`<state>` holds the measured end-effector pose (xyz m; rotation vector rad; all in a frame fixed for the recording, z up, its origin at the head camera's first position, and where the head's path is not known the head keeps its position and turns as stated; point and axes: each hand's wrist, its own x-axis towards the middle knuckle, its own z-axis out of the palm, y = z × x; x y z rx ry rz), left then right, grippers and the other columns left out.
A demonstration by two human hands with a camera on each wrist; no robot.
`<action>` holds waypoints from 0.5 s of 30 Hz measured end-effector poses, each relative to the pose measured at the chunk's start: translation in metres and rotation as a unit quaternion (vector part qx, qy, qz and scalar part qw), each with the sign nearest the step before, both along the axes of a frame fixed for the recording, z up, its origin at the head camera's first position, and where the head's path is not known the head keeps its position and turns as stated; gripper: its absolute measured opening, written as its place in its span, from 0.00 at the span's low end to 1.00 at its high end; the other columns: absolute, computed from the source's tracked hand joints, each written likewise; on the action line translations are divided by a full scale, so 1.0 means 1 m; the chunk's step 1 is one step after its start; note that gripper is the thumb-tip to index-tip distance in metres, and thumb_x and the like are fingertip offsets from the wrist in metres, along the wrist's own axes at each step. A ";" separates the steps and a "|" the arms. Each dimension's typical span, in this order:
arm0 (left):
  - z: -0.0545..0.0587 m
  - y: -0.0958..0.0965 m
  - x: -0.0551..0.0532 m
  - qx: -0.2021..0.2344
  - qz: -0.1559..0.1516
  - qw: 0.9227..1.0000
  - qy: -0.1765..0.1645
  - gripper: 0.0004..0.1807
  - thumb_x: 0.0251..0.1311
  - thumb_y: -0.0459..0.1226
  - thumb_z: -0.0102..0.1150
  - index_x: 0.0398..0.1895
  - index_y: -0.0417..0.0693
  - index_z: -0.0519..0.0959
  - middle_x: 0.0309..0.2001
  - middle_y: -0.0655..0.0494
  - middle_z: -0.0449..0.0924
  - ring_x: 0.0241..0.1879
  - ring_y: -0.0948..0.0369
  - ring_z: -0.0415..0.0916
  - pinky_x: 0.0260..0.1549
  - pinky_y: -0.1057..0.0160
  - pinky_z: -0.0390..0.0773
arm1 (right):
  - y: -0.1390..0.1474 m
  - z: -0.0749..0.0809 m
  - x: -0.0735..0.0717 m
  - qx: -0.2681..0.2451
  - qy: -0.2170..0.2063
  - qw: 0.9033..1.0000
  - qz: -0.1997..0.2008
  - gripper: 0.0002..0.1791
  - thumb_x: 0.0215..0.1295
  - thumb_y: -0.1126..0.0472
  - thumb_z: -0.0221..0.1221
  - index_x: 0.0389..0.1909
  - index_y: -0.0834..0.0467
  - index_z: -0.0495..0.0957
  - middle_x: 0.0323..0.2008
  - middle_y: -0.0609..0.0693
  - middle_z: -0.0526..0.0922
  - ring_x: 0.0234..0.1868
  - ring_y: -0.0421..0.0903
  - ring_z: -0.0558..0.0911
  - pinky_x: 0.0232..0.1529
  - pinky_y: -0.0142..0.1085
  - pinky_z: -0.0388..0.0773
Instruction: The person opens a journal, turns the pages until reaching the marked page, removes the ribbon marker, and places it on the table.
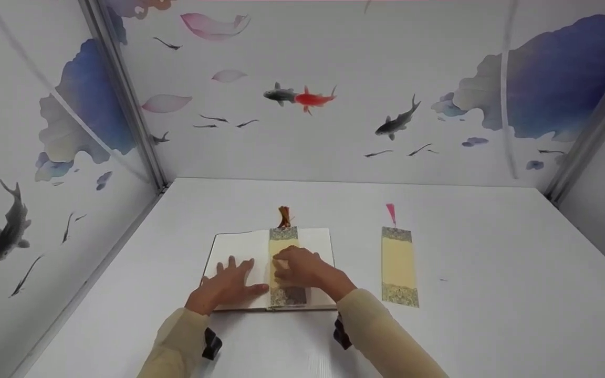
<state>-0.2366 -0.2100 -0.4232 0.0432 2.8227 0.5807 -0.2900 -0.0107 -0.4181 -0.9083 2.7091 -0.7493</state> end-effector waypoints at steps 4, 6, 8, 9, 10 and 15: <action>0.000 0.001 -0.003 -0.004 -0.002 1.000 -0.008 0.46 0.65 0.61 0.56 0.77 0.45 0.59 0.76 0.24 0.46 0.75 0.25 0.41 0.65 0.20 0.45 | 0.005 -0.003 -0.005 -0.099 0.019 0.994 -0.042 0.24 0.68 0.65 0.61 0.62 0.72 0.74 0.58 0.70 0.77 0.58 0.64 0.79 0.61 0.55 0.76; 0.001 0.002 -0.004 -0.001 -0.003 1.000 -0.015 0.46 0.64 0.61 0.57 0.77 0.44 0.59 0.76 0.24 0.45 0.74 0.24 0.40 0.66 0.22 0.45 | 0.006 -0.003 -0.005 -0.123 0.004 0.988 -0.093 0.27 0.66 0.62 0.62 0.61 0.74 0.73 0.55 0.71 0.75 0.54 0.63 0.79 0.56 0.52 0.78; 0.002 0.003 -0.004 0.001 -0.003 1.000 -0.020 0.46 0.64 0.60 0.57 0.77 0.42 0.59 0.76 0.23 0.45 0.74 0.24 0.40 0.67 0.23 0.46 | 0.006 -0.004 -0.003 -0.132 -0.028 0.980 -0.144 0.31 0.63 0.60 0.65 0.61 0.75 0.71 0.55 0.72 0.74 0.53 0.62 0.79 0.55 0.51 0.78; 0.002 0.003 -0.004 0.001 -0.003 1.000 -0.023 0.47 0.64 0.60 0.57 0.77 0.42 0.58 0.76 0.23 0.44 0.74 0.24 0.40 0.67 0.23 0.46 | 0.006 -0.005 -0.002 -0.133 -0.042 0.976 -0.165 0.32 0.62 0.59 0.66 0.60 0.76 0.71 0.55 0.72 0.75 0.53 0.61 0.79 0.55 0.50 0.78; 0.002 0.004 -0.004 0.000 -0.003 1.000 -0.022 0.47 0.64 0.60 0.58 0.77 0.42 0.58 0.76 0.23 0.44 0.74 0.24 0.40 0.67 0.23 0.47 | 0.005 -0.005 -0.002 -0.135 -0.058 0.972 -0.183 0.33 0.61 0.58 0.67 0.60 0.76 0.70 0.55 0.72 0.75 0.53 0.60 0.79 0.55 0.50 0.78; 0.002 0.005 -0.004 -0.004 -0.003 1.000 -0.027 0.45 0.64 0.57 0.57 0.77 0.43 0.57 0.76 0.23 0.42 0.75 0.25 0.38 0.68 0.24 0.45 | -0.001 -0.007 0.001 -0.134 -0.091 0.964 -0.211 0.35 0.56 0.61 0.69 0.59 0.77 0.70 0.52 0.69 0.80 0.48 0.55 0.80 0.56 0.50 0.78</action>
